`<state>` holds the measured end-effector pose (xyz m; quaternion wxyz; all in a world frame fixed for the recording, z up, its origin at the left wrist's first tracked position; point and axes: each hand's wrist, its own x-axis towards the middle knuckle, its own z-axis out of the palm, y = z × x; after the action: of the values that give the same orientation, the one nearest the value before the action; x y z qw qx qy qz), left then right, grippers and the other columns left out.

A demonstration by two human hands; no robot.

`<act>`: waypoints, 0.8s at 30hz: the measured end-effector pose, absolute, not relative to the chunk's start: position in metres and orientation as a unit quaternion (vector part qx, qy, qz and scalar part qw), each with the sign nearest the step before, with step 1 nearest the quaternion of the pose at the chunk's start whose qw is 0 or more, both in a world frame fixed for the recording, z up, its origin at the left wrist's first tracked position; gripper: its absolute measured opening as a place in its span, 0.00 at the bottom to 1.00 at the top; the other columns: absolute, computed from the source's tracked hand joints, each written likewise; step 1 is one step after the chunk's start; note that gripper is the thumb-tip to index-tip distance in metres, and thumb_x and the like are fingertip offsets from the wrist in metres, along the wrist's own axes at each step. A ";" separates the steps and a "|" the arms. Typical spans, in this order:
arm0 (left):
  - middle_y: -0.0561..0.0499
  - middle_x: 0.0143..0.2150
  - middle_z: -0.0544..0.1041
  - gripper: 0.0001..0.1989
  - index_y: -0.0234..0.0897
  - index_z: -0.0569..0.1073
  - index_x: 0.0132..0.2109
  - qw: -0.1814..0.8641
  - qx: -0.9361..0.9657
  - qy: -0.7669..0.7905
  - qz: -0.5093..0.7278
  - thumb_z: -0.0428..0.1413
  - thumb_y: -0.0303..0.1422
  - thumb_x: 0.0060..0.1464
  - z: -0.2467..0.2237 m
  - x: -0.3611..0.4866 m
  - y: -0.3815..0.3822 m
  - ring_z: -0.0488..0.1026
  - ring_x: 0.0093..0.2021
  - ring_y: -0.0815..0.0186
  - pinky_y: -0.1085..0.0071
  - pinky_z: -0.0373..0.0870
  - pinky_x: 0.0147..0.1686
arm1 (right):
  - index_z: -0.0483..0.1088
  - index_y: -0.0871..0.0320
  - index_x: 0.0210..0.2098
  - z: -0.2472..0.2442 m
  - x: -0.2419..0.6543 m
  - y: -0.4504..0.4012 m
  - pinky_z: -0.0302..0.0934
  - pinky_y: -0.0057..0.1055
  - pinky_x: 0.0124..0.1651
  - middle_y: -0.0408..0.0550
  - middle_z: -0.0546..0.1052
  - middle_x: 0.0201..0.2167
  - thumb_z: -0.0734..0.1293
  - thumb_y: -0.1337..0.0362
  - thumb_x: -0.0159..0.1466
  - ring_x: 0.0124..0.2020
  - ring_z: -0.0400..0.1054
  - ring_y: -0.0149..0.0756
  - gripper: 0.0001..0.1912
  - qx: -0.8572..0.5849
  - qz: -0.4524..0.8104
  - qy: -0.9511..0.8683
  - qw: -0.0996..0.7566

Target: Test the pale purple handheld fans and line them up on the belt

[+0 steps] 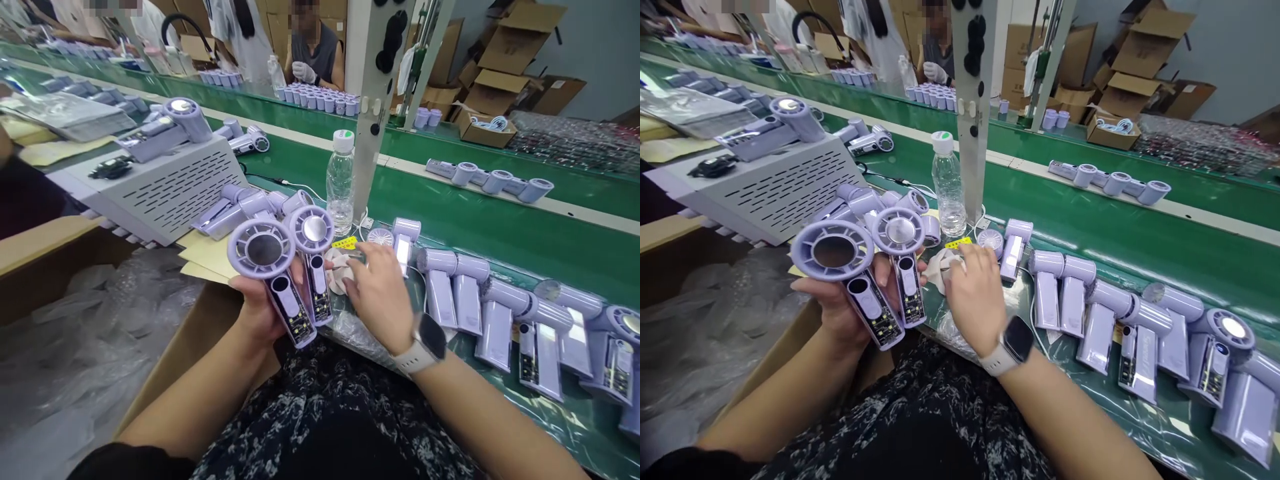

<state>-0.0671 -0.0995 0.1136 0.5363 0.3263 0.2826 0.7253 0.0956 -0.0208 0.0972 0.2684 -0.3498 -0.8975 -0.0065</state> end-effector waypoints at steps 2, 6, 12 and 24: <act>0.42 0.41 0.83 0.34 0.38 0.77 0.28 0.558 0.312 0.293 0.711 0.64 0.67 0.38 0.107 -0.071 -0.109 0.81 0.50 0.45 0.52 0.79 0.49 | 0.81 0.63 0.38 0.098 0.081 -0.015 0.55 0.59 0.69 0.64 0.78 0.56 0.62 0.74 0.69 0.62 0.67 0.56 0.14 -0.331 -0.010 -0.920 0.208; 0.41 0.39 0.83 0.34 0.38 0.76 0.29 0.604 0.274 0.294 0.688 0.64 0.67 0.37 0.091 -0.065 -0.115 0.81 0.48 0.45 0.52 0.80 0.48 | 0.81 0.61 0.34 0.100 0.082 -0.006 0.49 0.61 0.72 0.60 0.80 0.51 0.61 0.74 0.69 0.58 0.69 0.52 0.16 -0.347 -0.020 -0.900 0.263; 0.42 0.37 0.83 0.36 0.37 0.75 0.29 0.630 0.266 0.263 0.681 0.64 0.69 0.35 0.088 -0.048 -0.105 0.81 0.49 0.44 0.51 0.79 0.49 | 0.80 0.58 0.38 0.104 0.072 0.002 0.47 0.60 0.72 0.58 0.81 0.49 0.65 0.73 0.66 0.58 0.68 0.53 0.12 -0.329 0.009 -0.931 0.159; 0.41 0.35 0.82 0.39 0.36 0.73 0.27 0.710 0.294 0.207 0.605 0.60 0.72 0.34 0.088 -0.033 -0.110 0.82 0.38 0.52 0.64 0.78 0.35 | 0.73 0.49 0.53 0.153 0.125 -0.015 0.73 0.44 0.50 0.53 0.72 0.63 0.70 0.59 0.67 0.60 0.71 0.49 0.15 -0.279 0.458 -0.751 0.385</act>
<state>-0.0330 -0.1100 0.0876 0.7105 0.2939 0.2066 0.6051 0.1254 -0.0151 0.1531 0.3849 -0.2791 -0.7513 0.4577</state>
